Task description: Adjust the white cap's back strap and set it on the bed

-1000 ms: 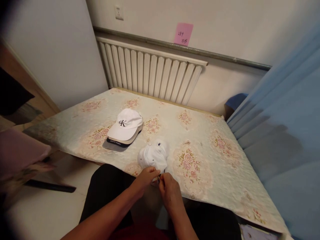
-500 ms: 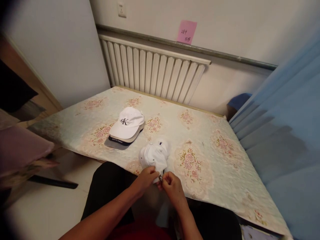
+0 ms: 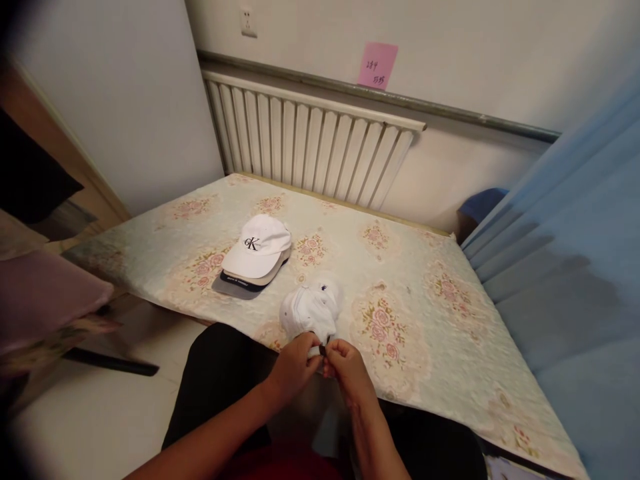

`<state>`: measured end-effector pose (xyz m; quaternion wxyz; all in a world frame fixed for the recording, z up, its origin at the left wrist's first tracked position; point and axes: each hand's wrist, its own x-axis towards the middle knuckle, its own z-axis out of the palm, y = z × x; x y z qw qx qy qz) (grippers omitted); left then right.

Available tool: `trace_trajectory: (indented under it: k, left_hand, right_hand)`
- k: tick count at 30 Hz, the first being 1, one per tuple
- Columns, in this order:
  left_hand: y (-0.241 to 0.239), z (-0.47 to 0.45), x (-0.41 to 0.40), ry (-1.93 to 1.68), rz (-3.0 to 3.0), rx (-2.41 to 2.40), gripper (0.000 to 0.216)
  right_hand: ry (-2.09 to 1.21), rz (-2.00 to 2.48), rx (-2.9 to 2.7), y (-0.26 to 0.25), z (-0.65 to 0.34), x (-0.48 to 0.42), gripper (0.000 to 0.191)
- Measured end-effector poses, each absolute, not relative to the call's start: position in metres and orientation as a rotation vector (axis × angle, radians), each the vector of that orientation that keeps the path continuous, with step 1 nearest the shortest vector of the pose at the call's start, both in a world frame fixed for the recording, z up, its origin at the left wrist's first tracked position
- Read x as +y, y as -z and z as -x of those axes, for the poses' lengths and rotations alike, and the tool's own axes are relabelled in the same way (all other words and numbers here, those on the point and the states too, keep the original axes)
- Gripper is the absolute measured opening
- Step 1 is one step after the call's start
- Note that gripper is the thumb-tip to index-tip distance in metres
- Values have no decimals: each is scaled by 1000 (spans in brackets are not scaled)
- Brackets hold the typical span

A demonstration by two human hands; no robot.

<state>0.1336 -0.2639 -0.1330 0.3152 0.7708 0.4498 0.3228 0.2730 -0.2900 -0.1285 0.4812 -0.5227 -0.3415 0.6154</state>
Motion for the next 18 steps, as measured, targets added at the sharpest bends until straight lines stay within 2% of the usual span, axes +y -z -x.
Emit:
trace_trajectory:
  k: [9, 18]
  left_hand:
    - [136, -131, -260, -710, -2368, 1207, 13]
    - [136, -129, -254, -692, -2451, 1185, 15]
  right_hand:
    - [-1455, 1367, -1094, 119, -281, -282, 11]
    - [-1294, 1446, -1405, 107, -283, -278, 12]
